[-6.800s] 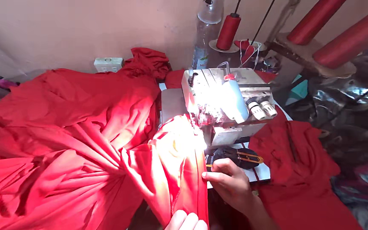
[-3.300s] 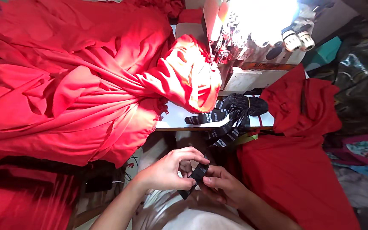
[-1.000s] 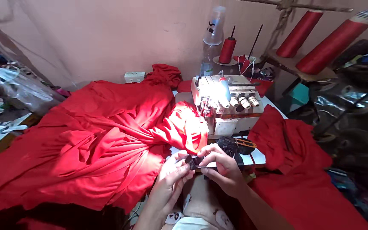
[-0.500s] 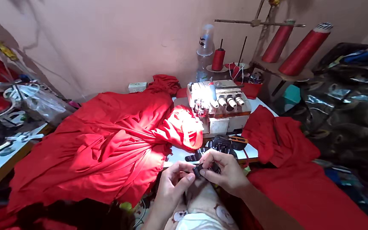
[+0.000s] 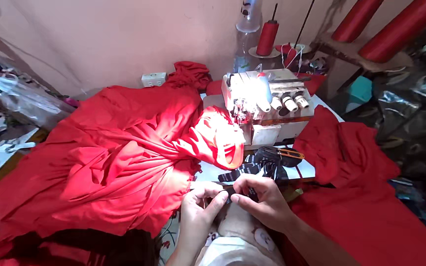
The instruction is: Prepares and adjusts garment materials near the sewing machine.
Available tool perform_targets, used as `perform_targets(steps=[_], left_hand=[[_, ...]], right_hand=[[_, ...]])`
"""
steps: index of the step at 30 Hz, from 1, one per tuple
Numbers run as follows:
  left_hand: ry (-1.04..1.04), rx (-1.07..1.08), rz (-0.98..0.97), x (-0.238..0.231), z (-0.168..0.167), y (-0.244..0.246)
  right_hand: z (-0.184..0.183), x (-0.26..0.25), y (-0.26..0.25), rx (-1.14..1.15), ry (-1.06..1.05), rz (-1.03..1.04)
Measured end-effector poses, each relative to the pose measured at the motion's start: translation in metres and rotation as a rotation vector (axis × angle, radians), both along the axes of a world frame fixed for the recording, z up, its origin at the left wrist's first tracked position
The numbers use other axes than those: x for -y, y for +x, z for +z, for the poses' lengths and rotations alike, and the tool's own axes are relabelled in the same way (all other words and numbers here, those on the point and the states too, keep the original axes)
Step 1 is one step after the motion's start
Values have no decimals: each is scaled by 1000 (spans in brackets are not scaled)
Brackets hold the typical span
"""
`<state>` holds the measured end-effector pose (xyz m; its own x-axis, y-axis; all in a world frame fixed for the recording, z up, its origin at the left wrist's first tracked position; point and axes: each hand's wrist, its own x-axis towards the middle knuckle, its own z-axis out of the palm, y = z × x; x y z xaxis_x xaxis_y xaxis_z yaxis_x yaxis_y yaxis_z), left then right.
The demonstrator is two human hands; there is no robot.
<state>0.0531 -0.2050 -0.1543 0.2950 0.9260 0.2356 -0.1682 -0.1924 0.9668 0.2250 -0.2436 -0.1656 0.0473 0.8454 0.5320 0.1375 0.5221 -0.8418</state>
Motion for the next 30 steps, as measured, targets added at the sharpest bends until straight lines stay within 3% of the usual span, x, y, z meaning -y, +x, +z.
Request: perform_targets(steps=[19,24,30], left_hand=[[122,-74,-42,-16,-21,5],[216,-173,-39,-19,-20,6],[498,-381,-61,-24,-18,8]], right_hand=[[-13,-19,5,-84,-45,-36],[-9,-24,16,222,50,-123],[10,-24,35,571,75,-78]])
